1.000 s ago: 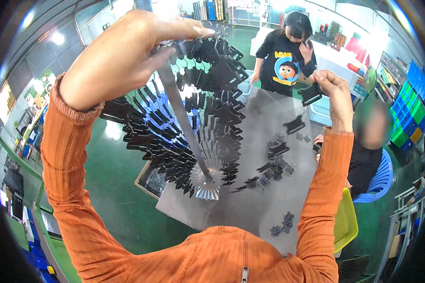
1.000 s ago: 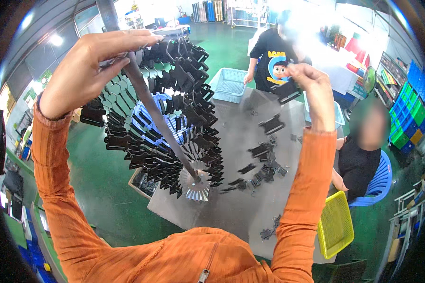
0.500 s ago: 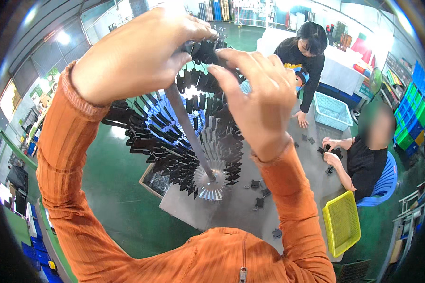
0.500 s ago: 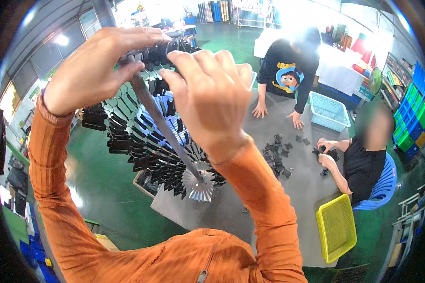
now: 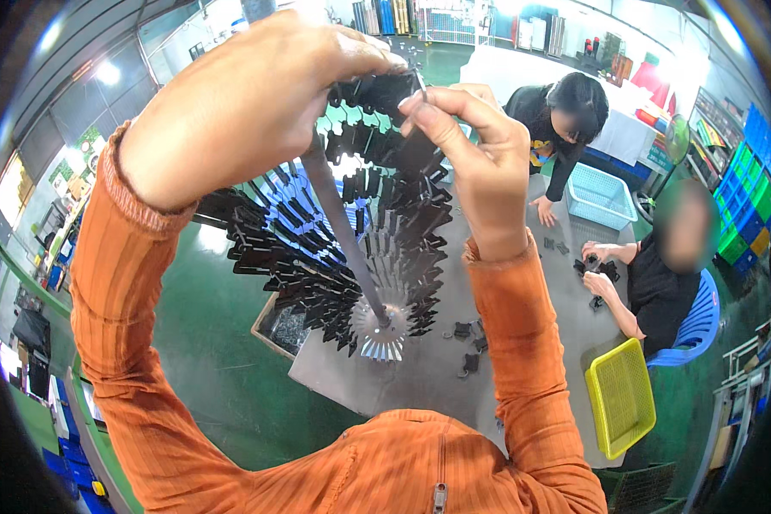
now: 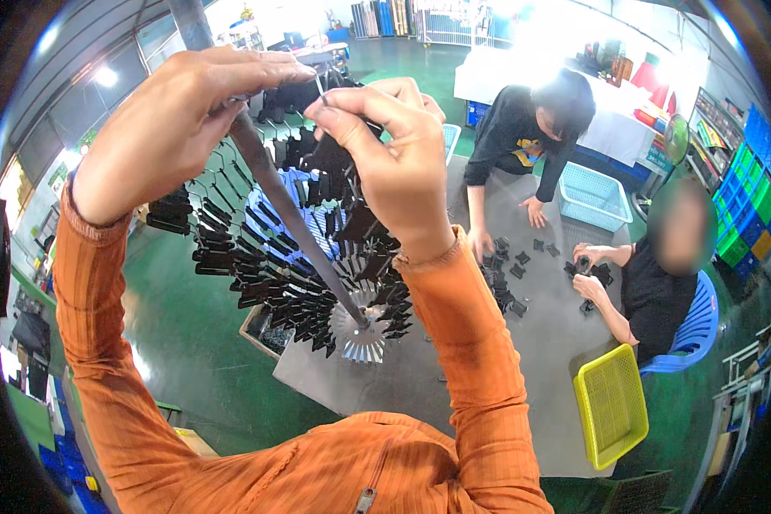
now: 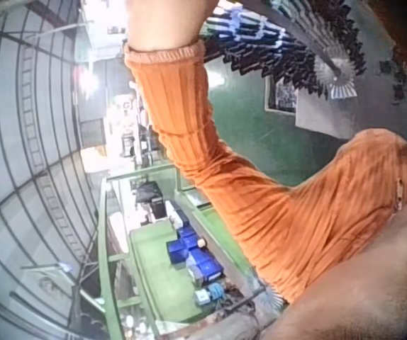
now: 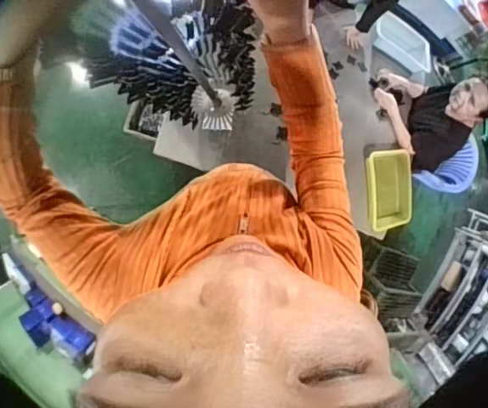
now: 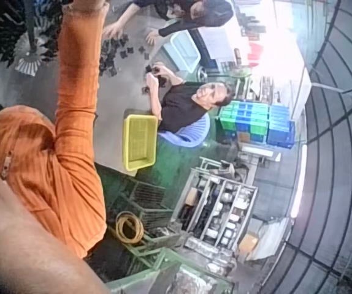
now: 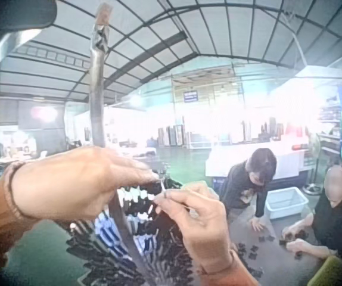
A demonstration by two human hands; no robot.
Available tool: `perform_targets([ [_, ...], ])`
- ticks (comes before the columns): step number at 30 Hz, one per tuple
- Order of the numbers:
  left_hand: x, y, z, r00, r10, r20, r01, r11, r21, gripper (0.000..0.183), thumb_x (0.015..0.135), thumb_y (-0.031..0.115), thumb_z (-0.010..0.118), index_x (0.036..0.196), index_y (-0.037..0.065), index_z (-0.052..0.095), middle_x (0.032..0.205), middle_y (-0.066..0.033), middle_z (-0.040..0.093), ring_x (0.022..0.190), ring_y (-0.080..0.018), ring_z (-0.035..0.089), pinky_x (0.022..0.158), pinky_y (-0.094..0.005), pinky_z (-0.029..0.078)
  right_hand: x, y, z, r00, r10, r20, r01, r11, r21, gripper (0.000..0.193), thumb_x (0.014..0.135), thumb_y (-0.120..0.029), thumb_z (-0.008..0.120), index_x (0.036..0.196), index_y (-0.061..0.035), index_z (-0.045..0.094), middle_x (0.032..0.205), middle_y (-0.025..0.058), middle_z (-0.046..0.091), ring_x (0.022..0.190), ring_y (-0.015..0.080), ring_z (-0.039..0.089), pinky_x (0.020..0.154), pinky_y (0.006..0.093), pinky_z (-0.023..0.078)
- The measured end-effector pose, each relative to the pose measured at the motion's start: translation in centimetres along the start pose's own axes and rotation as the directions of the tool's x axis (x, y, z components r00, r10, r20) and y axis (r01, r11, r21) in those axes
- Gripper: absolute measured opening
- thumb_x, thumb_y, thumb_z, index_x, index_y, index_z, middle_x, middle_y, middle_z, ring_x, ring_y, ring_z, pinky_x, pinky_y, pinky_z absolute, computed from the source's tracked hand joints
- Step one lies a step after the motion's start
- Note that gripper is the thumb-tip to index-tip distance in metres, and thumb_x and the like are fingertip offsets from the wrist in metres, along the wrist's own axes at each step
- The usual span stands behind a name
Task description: The person hangs small black metal components onto the hooks of a rotating vertical rack by hand and subsequently handles bins of small metal scraps.
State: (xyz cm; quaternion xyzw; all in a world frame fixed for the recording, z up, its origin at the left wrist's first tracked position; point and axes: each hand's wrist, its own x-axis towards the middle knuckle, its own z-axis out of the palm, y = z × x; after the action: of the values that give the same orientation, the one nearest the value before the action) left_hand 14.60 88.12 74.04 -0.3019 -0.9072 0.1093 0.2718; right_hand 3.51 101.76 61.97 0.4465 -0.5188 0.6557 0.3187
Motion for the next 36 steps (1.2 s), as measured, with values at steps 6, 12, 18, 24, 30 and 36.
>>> perform_targets([
  [6,0.3,0.5,-0.7,0.996,-0.069,0.061,0.068,0.997,0.025,0.047,0.073,-0.011,0.051,0.115,0.006,0.060,0.107,-0.0184,0.062,0.099,-0.0375,0.058,0.082,-0.0393,0.048,-1.0,-0.1,-1.7,0.997,0.071,0.001,-0.071,0.985,0.159,0.007,0.079,-0.012,0.068,0.081,-0.0059,0.071,0.072,-0.0004,0.066,0.081,0.0133,0.053,0.080,0.0294,0.039],
  [12,-0.4,-1.0,-0.3,1.000,0.000,-0.018,0.000,1.000,-0.008,0.048,0.074,-0.012,0.051,0.117,0.007,0.059,0.113,-0.0165,0.061,0.104,-0.0362,0.058,0.086,-0.0389,0.047,-1.6,0.2,-8.4,0.975,0.211,-0.071,-0.205,0.975,0.079,0.008,0.085,-0.008,0.062,0.087,-0.0030,0.069,0.081,0.0041,0.065,0.081,0.0107,0.057,0.079,0.0267,0.043],
  [18,-0.5,-1.2,-0.6,0.999,0.034,0.016,-0.034,0.999,-0.010,0.049,0.075,-0.010,0.052,0.121,0.007,0.056,0.117,-0.0161,0.059,0.109,-0.0353,0.056,0.089,-0.0380,0.047,-1.3,8.1,-18.5,0.889,0.393,-0.236,-0.402,0.423,-0.812,0.035,0.082,-0.027,0.068,0.111,-0.0098,0.060,0.092,0.0088,0.067,0.093,0.0236,0.062,0.090,0.0385,0.039],
  [24,0.4,0.9,-1.7,0.995,-0.074,0.072,0.082,0.991,-0.105,0.046,0.075,0.002,0.059,0.121,0.004,0.055,0.117,-0.0207,0.058,0.112,-0.0355,0.053,0.094,-0.0397,0.044,0.2,2.7,-9.5,0.991,0.073,-0.112,-0.119,0.867,-0.483,0.016,0.080,-0.014,0.067,0.092,-0.0039,0.067,0.086,0.0076,0.065,0.075,0.0175,0.061,0.070,0.0291,0.048],
  [30,3.1,1.4,-1.4,0.995,0.032,0.099,-0.049,0.983,0.175,0.042,0.075,-0.002,0.056,0.117,0.002,0.058,0.114,-0.0191,0.060,0.110,-0.0368,0.053,0.094,-0.0417,0.042,1.6,-2.3,-1.3,0.995,-0.098,-0.030,0.077,0.906,-0.417,0.014,0.080,-0.018,0.067,0.079,-0.0041,0.068,0.083,0.0091,0.066,0.074,0.0249,0.061,0.063,0.0316,0.046],
  [36,3.8,1.6,-0.8,0.995,-0.085,0.054,0.077,0.989,0.123,0.043,0.072,-0.009,0.053,0.113,0.003,0.061,0.111,-0.0186,0.061,0.105,-0.0378,0.055,0.091,-0.0404,0.044,1.9,-2.3,-1.5,0.980,0.195,-0.035,-0.192,0.980,0.059,0.017,0.083,-0.016,0.063,0.078,-0.0007,0.068,0.066,0.0067,0.064,0.054,0.0125,0.054,0.051,0.0266,0.041],
])
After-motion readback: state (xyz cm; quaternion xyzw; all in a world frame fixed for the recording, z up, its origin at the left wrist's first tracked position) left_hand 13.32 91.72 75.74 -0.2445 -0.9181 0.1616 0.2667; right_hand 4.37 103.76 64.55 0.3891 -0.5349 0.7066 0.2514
